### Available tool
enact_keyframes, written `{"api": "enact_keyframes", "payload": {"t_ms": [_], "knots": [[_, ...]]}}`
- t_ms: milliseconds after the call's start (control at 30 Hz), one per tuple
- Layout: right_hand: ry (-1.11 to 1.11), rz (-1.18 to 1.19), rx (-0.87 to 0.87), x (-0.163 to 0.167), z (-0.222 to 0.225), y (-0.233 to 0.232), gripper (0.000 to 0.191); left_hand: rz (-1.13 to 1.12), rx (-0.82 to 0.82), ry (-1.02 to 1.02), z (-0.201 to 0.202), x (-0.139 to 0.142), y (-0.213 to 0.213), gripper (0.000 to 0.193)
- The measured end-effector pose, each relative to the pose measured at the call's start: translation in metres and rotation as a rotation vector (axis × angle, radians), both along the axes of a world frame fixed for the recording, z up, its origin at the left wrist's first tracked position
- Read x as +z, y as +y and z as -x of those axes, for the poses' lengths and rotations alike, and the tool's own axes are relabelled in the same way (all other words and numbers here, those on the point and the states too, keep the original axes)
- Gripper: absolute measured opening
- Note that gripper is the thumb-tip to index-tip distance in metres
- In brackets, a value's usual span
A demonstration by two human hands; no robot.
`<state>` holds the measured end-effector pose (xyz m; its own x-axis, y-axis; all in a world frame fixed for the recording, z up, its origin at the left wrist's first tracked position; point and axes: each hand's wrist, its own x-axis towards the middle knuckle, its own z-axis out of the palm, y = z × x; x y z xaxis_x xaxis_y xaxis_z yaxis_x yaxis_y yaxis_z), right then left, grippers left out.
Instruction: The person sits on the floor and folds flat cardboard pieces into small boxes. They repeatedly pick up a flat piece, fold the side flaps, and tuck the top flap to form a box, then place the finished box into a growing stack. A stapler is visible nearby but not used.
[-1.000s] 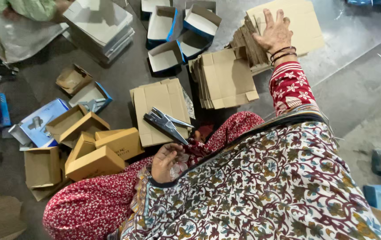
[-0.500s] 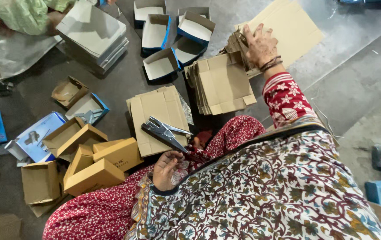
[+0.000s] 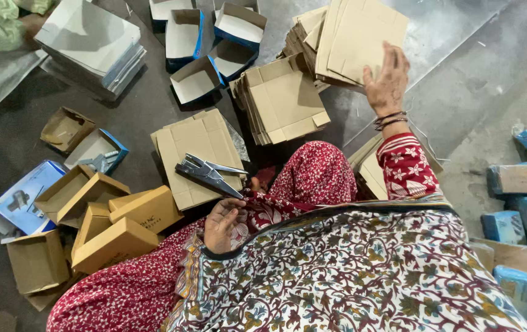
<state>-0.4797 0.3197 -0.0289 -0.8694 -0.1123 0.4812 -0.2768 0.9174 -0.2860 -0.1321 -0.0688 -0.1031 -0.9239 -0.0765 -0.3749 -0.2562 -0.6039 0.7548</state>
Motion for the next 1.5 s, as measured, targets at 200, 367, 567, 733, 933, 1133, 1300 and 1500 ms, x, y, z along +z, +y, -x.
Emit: {"api": "enact_keyframes", "payload": {"t_ms": [200,367,567,733,933,1133,1300,1500], "knots": [[-0.255,0.284,-0.303,-0.002,-0.008,0.036,0.07,-0.01,-0.013,0.021,-0.017,0.007,0.016,0.023],[-0.371,0.416,-0.412,0.012,-0.012,0.035,0.081,-0.016,-0.016,0.046,-0.028,0.0,0.016,0.024],[-0.383,0.467,-0.402,0.019,-0.01,0.034,0.091,-0.019,-0.026,0.025,-0.031,-0.002,0.019,0.024],[-0.367,0.646,-0.363,0.025,-0.005,0.03,0.092,-0.019,-0.027,0.06,-0.023,0.002,0.024,0.023],[-0.497,1.136,-0.349,0.043,0.005,0.032,0.064,0.039,-0.039,0.036,-0.01,0.004,0.031,0.021],[-0.33,1.728,0.115,0.041,0.016,0.026,0.026,0.039,-0.048,0.014,-0.009,0.007,0.028,0.021],[-0.305,1.594,0.115,0.046,0.002,0.014,0.027,0.006,-0.036,0.021,-0.015,0.006,0.023,0.021],[-0.509,1.703,0.294,0.05,-0.061,-0.048,0.028,0.158,0.103,0.092,-0.011,0.015,0.014,0.024]]}}
